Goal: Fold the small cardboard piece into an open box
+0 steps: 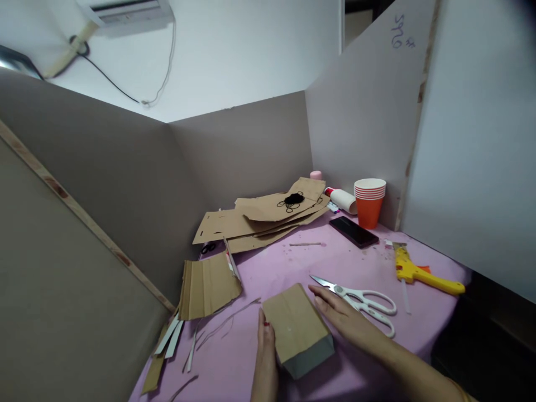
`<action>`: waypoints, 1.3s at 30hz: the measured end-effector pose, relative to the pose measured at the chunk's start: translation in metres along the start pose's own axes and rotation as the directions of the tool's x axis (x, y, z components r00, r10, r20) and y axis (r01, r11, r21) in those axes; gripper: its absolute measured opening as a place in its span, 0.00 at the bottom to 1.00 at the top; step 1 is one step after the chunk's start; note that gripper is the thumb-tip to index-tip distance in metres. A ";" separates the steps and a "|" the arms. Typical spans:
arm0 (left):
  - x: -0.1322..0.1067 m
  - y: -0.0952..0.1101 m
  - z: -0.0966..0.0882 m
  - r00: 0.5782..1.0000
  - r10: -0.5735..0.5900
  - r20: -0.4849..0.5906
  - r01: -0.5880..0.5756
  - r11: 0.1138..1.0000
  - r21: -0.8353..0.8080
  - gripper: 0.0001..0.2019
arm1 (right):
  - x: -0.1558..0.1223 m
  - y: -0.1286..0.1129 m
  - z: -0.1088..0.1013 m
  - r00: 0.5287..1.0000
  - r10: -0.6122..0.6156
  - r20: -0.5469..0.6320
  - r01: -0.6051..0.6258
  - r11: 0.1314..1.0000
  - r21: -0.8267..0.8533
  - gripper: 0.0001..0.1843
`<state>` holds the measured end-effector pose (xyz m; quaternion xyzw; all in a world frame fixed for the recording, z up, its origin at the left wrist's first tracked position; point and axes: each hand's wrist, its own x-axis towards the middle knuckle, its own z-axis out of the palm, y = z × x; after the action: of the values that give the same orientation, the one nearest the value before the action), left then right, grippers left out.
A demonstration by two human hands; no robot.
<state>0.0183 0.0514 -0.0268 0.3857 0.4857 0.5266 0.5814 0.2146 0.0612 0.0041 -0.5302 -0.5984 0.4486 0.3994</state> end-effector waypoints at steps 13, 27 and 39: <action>-0.011 0.020 0.005 0.963 0.209 0.168 -0.211 0.977 -0.010 0.50 | -0.009 0.003 -0.005 0.965 -0.225 0.138 0.169 0.928 0.332 0.36; 0.045 -0.059 -0.023 0.962 0.219 0.165 -0.190 0.966 -0.177 0.76 | 0.000 0.027 -0.005 0.959 -0.189 0.210 0.146 0.968 0.204 0.82; 0.032 -0.026 -0.013 0.964 0.117 0.240 -0.113 0.993 -0.032 0.71 | -0.004 0.023 -0.004 0.969 -0.168 0.179 0.139 0.977 0.165 0.65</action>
<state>0.0108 0.0778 -0.0599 0.4690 0.3832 0.5131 0.6082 0.2252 0.0589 -0.0166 -0.4047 -0.6378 0.5093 0.4123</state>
